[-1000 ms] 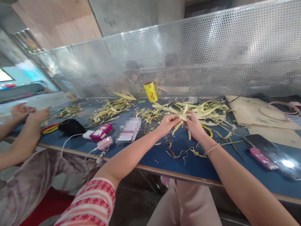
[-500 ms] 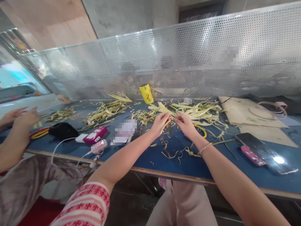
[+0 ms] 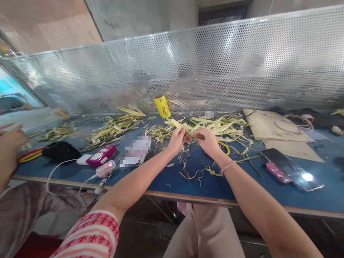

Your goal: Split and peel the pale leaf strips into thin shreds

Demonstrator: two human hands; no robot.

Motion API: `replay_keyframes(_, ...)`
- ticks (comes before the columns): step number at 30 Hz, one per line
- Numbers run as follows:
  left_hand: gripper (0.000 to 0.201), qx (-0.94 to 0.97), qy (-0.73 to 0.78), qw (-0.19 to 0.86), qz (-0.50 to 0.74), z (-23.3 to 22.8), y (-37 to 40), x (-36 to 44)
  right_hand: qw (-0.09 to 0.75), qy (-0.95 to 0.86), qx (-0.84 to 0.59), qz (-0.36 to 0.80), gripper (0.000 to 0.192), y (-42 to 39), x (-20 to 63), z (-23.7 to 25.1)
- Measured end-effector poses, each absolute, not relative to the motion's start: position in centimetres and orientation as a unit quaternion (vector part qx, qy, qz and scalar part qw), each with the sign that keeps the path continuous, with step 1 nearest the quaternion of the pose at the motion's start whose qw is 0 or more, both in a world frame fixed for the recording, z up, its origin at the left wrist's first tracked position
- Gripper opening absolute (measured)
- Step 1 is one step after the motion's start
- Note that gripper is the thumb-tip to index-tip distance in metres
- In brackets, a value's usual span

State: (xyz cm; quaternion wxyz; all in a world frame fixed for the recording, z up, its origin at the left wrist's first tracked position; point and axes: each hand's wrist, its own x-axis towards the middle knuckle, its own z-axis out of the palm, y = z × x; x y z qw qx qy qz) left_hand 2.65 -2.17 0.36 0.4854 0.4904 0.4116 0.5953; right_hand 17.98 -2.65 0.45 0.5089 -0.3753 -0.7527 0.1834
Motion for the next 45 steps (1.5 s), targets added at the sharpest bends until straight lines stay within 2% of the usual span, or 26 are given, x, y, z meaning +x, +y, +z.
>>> replay_keyframes(2,0.018,0.504,0.395,0.472,0.606,0.5,-2.2,2.6,0.511,-0.748,-0.371,0.202,0.014,-2.7,17.9,0.5)
replay_keyframes(8,0.030,0.593,0.377,0.398,0.590,0.6,-2.7,2.2,0.518,-0.722,-0.387,0.247,0.052,-2.6,17.8,0.2)
replay_keyframes(12,0.032,0.582,0.364,0.436,0.582,0.5,-2.8,2.4,0.493,-0.729,-0.362,0.307,0.061,-2.6,17.6,0.1)
replay_keyframes(18,0.031,0.578,0.377,0.437,0.577,0.5,-2.8,2.4,0.480,-0.726,-0.389,0.300,0.056,-2.7,17.6,0.2)
replay_keyframes(23,0.038,0.629,0.367,0.417,0.544,0.7,-3.2,2.3,0.478,-0.731,-0.388,0.292,0.050,-2.4,17.9,0.0)
replay_keyframes(28,0.034,0.652,0.376,0.410,0.515,0.9,-3.5,2.3,0.465,-0.760,-0.394,0.224,0.046,-2.3,18.1,0.0)
replay_keyframes(33,0.024,0.672,0.429,0.301,0.524,0.9,-3.3,2.1,0.468,-0.801,-0.359,0.108,0.055,-3.0,17.7,-0.2)
replay_keyframes(37,0.015,0.750,0.417,0.194,0.476,0.3,-3.2,1.8,0.478,-0.806,-0.350,-0.007,0.065,-4.5,17.2,0.3)
replay_keyframes(39,0.024,0.785,0.394,0.171,0.447,-0.1,-3.1,1.7,0.464,-0.822,-0.328,-0.036,0.058,-5.2,17.1,0.8)
replay_keyframes(41,0.031,0.800,0.380,0.170,0.431,-0.4,-3.0,1.6,0.454,-0.839,-0.293,-0.058,0.042,-5.7,16.9,1.3)
replay_keyframes(45,0.025,0.786,0.380,0.185,0.450,-0.6,-2.9,1.4,0.469,-0.849,-0.243,-0.024,0.019,-6.0,16.8,1.7)
